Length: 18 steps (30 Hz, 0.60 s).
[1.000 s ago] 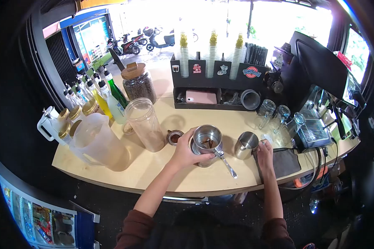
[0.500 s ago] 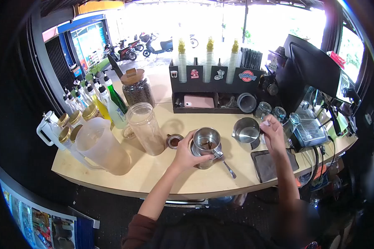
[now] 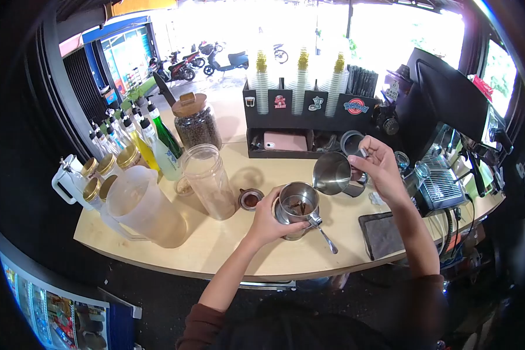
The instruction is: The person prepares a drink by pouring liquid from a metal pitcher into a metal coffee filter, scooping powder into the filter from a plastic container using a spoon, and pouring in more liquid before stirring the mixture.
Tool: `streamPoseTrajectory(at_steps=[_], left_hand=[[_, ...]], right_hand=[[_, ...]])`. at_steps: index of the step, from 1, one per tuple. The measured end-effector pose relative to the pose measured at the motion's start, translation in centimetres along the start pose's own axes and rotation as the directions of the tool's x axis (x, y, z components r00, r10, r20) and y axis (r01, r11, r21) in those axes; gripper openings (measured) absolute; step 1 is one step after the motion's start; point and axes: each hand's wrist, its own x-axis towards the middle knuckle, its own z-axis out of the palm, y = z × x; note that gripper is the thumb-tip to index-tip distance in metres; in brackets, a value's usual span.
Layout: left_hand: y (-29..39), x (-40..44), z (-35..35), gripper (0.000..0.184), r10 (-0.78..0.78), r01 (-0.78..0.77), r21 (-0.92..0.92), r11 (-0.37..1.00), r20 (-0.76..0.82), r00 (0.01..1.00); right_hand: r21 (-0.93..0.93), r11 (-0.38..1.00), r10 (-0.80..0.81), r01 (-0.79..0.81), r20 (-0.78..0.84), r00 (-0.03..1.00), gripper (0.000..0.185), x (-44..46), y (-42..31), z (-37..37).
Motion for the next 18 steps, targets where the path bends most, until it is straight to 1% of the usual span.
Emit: streamPoseTrajectory(at_steps=[2,3,7,10,12,16,18], left_hand=[[0.1,0.0,0.0,0.082,-0.081,0.084,-0.075,0.994,0.050,0.995],[0.1,0.0,0.1,0.082,-0.085,0.089,-0.077,0.993,0.054,0.995],[-0.3,0.0,0.2,0.081,-0.065,0.068,-0.075,0.995,0.036,0.997],[-0.4,0.0,0.2,0.082,-0.053,0.056,-0.081,0.995,0.036,0.998],[-0.3,0.1,0.2,0.082,-0.057,0.060,-0.089,0.994,0.038,0.998],[-0.3,0.0,0.2,0.081,-0.059,0.063,-0.101,0.993,0.039,0.997],[-0.3,0.0,0.2,0.080,-0.052,0.055,-0.097,0.994,0.038,0.998]], right_hand=[[-0.004,1.000,-0.007,0.007,0.025,1.000,0.021,0.3,0.2,-0.1],[-0.005,1.000,-0.018,0.018,0.053,0.998,0.021,0.4,0.3,-0.2],[-0.029,0.999,0.027,-0.025,0.050,0.998,0.021,0.5,-0.2,0.7],[-0.053,0.998,0.024,-0.021,0.060,0.998,0.022,0.8,-0.1,0.8],[-0.114,0.993,-0.008,0.017,0.077,0.997,0.022,1.0,0.1,0.7],[-0.121,0.992,-0.021,0.031,0.078,0.997,0.023,1.2,0.2,1.0],[-0.071,0.997,0.020,-0.015,0.076,0.997,0.023,1.0,-0.4,1.4]])
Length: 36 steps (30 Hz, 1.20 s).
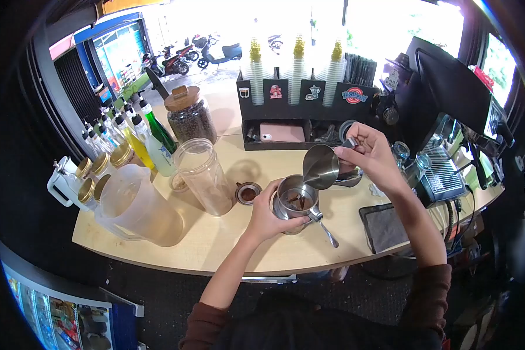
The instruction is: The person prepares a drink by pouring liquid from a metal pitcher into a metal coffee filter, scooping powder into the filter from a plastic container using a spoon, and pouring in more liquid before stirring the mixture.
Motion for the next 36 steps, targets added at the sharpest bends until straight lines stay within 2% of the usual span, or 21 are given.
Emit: streamPoseTrajectory(at_steps=[12,27,29,36], left_hand=[[0.1,0.0,0.0,0.080,-0.001,0.001,-0.013,1.000,0.012,1.000],[-0.1,-0.1,0.1,0.080,-0.009,0.010,-0.016,1.000,0.003,1.000],[-0.8,0.0,0.1,0.080,0.099,-0.097,0.060,0.993,-0.028,0.995],[-1.0,-0.1,0.1,0.077,0.058,-0.057,0.048,0.997,-0.020,0.998]], right_hand=[[-0.109,0.993,-0.052,0.054,0.015,0.999,0.024,0.0,0.0,-0.2],[-0.109,0.993,-0.057,0.052,-0.041,0.998,0.023,0.1,-0.1,-0.7],[-0.119,0.991,-0.061,0.056,-0.043,0.997,0.023,0.2,0.2,-0.8],[-0.108,0.993,-0.055,0.051,-0.042,0.998,0.024,0.6,0.2,-0.8]])
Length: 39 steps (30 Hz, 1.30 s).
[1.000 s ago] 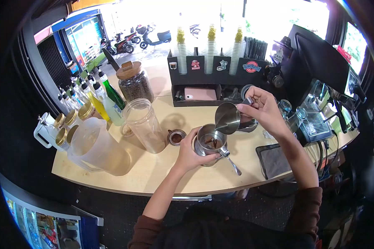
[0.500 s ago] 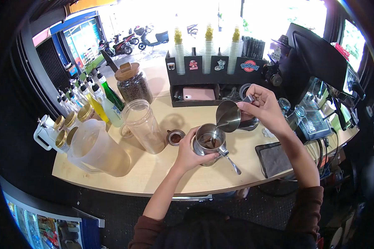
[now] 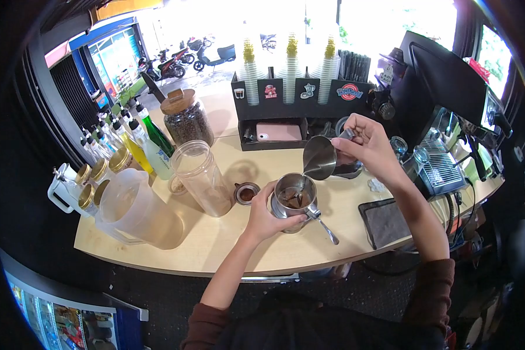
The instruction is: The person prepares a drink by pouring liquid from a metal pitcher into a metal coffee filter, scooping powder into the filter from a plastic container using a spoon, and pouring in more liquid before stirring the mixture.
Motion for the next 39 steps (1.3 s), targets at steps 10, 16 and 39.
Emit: streamPoseTrajectory(at_steps=[10,16,39], left_hand=[[-0.6,-0.3,0.1,0.076,-0.023,0.025,0.058,0.998,-0.035,0.999],[-0.5,-0.3,0.1,0.076,-0.045,0.045,0.071,0.996,-0.011,0.999],[0.2,-0.3,0.1,0.074,-0.045,0.045,-0.011,0.999,-0.014,0.999]], right_hand=[[-0.063,0.997,-0.037,0.036,-0.007,0.999,0.026,0.7,0.0,0.0],[-0.060,0.997,-0.057,0.056,-0.015,0.998,0.026,0.7,-0.6,0.5],[0.384,0.916,0.213,-0.118,-0.215,0.953,0.017,-3.2,6.7,-1.9]])
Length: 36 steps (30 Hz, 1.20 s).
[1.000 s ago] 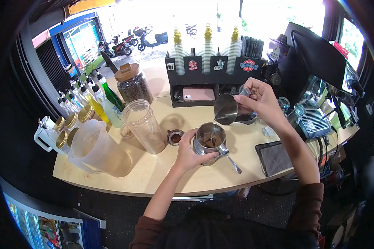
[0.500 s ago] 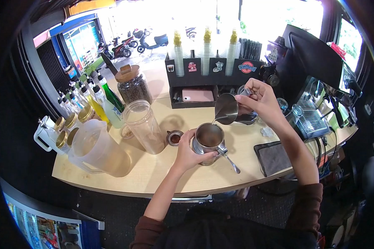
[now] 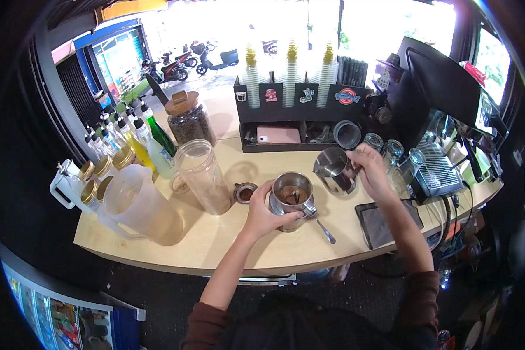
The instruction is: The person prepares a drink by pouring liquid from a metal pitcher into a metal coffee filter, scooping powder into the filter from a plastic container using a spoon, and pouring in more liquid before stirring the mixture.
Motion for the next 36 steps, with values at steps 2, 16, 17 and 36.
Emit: streamPoseTrajectory(at_steps=[2,16,17,36], left_hand=[[0.2,0.0,0.0,0.073,0.010,-0.010,-0.009,1.000,0.002,1.000],[0.2,0.1,0.0,0.071,0.027,-0.026,-0.035,0.999,0.021,0.999],[0.2,0.1,0.0,0.071,0.027,-0.027,-0.030,0.999,0.018,0.999],[0.1,0.0,0.1,0.074,0.014,-0.013,-0.067,0.998,0.003,1.000]], right_hand=[[0.039,0.999,0.014,-0.013,-0.021,1.000,0.016,0.4,3.4,-2.2],[0.203,0.978,0.097,-0.040,-0.280,0.955,0.014,0.3,13.6,-7.3],[0.204,0.978,0.100,-0.043,-0.279,0.955,0.014,0.1,13.4,-7.1],[-0.977,-0.017,0.253,0.213,0.202,0.946,0.015,-7.6,9.3,-1.5]])
